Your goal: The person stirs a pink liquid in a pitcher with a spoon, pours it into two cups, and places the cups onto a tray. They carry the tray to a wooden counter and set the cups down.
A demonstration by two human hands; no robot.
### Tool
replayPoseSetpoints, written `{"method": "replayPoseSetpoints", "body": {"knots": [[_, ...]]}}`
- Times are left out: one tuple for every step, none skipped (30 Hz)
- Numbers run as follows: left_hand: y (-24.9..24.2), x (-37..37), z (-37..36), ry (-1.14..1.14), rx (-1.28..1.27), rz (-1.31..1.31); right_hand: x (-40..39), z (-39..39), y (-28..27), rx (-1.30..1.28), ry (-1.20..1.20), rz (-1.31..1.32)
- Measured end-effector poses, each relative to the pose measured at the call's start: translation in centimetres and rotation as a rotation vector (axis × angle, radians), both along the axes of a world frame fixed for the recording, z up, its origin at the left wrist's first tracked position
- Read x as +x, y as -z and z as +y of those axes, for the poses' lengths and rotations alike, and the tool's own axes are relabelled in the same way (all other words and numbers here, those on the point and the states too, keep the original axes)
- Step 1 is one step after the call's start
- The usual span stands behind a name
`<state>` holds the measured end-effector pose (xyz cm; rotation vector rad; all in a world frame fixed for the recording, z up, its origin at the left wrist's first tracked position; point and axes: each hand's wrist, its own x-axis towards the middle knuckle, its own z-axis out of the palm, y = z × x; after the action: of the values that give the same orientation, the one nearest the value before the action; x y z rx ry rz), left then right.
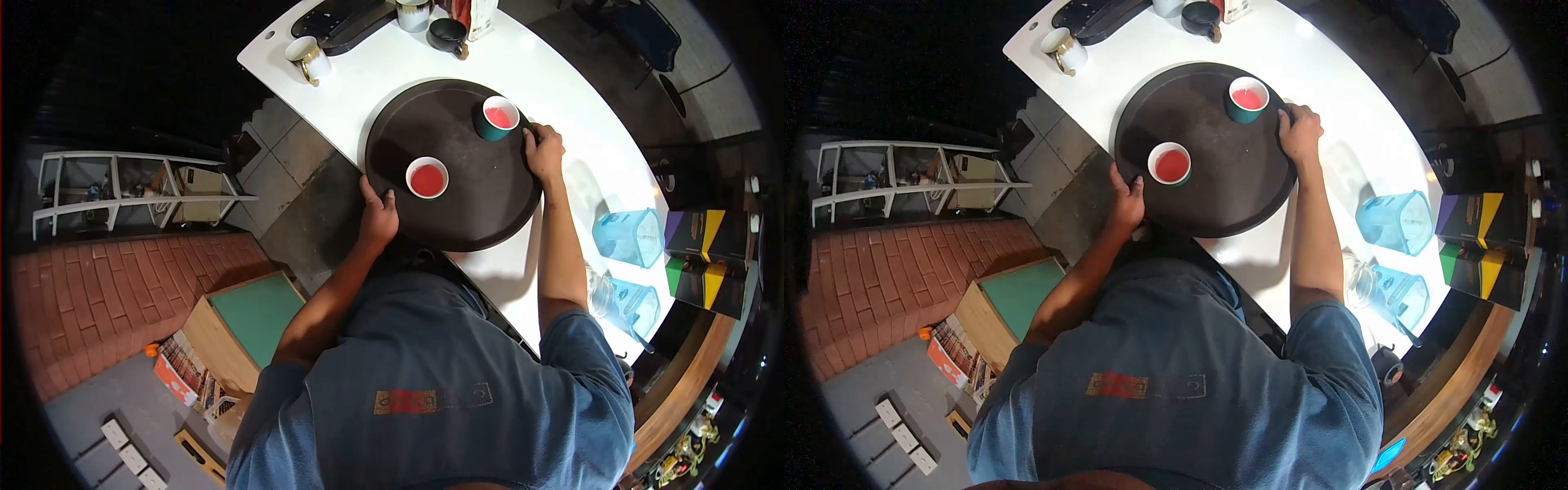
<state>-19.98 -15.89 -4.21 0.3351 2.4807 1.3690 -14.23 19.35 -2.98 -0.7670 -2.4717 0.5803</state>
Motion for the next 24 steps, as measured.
{"method": "replayPoseSetpoints", "body": {"knots": [[-0.1, 0.0, 0.1, -0.015, -0.024, 0.038, 0.1, -0.1, -0.2, -0.029, 0.019, 0.021], [-0.2, 0.0, 0.0, -0.021, -0.018, 0.044, 0.2, -0.4, -0.4, -0.023, 0.013, 0.026], [-0.4, 0.0, -0.1, -0.044, 0.006, 0.042, 0.3, -0.8, -0.8, -0.056, 0.022, 0.025], [-0.5, 0.0, -0.2, -0.067, 0.031, 0.039, 0.3, -1.2, -1.2, -0.088, 0.031, 0.021], [-0.7, 0.0, -0.5, -0.075, 0.038, 0.040, 0.4, -1.6, -1.5, -0.081, 0.023, 0.023], [-0.8, 0.0, -1.0, -0.084, 0.062, 0.079, 0.5, -2.1, -2.0, -0.097, 0.029, 0.064], [-0.8, -0.1, -1.5, -0.095, 0.086, 0.119, 0.5, -2.5, -2.5, -0.114, 0.033, 0.106], [-0.9, -0.1, -2.3, -0.091, 0.127, 0.177, 0.6, -3.0, -3.1, -0.151, 0.023, 0.114], [-1.4, -0.3, -3.2, -0.109, 0.131, 0.173, 0.6, -3.8, -4.0, -0.145, 0.006, 0.108], [-2.3, -0.5, -4.2, -0.114, 0.119, 0.156, 0.4, -4.7, -4.9, -0.208, 0.013, 0.135], [-3.3, -0.6, -5.3, -0.121, 0.105, 0.136, 0.3, -5.8, -5.6, -0.274, 0.018, 0.158], [-4.4, -0.9, -6.3, -0.142, 0.107, 0.144, 0.1, -6.9, -6.2, -0.362, 0.021, 0.153], [-5.6, -1.4, -7.5, -0.162, 0.107, 0.142, -0.3, -8.2, -7.0, -0.362, 0.002, 0.147], [-6.8, -2.0, -8.8, -0.167, 0.087, 0.123, -0.7, -9.5, -7.8, -0.608, -0.009, 0.167], [-7.9, -2.6, -10.1, -0.171, 0.067, 0.105, -1.4, -11.0, -8.9, -0.853, -0.018, 0.184], [-8.7, -3.2, -11.6, -0.191, 0.067, 0.105, -2.1, -12.9, -10.5, -0.934, -0.006, 0.124], [-9.5, -3.8, -13.1, -0.193, 0.059, 0.097, -2.8, -14.4, -11.5, -0.934, -0.025, 0.115], [-10.2, -4.4, -14.6, -0.195, 0.051, 0.086, -3.6, -15.8, -12.2, -1.073, -0.055, 0.126], [-11.0, -5.0, -16.1, -0.216, 0.051, 0.083, -4.4, -17.3, -12.6, -1.212, -0.083, 0.132], [-11.8, -5.8, -17.7, -0.181, 0.104, 0.116, -5.4, -18.7, -12.9, -1.239, -0.117, 0.151], [-12.3, -6.5, -19.1, -0.149, 0.157, 0.152, -6.5, -20.1, -13.1, -1.239, -0.135, 0.135], [-12.7, -7.3, -20.3, -0.233, 0.110, 0.147, -7.6, -21.5, -13.3, -1.272, -0.139, 0.152], [-13.6, -8.0, -21.5, -0.254, 0.110, 0.150, -8.8, -22.9, -13.4, -1.307, -0.142, 0.171], [-14.8, -8.8, -22.7, -0.262, 0.147, 0.127, -10.0, -24.3, -13.3, -1.308, -0.159, 0.161]]}}
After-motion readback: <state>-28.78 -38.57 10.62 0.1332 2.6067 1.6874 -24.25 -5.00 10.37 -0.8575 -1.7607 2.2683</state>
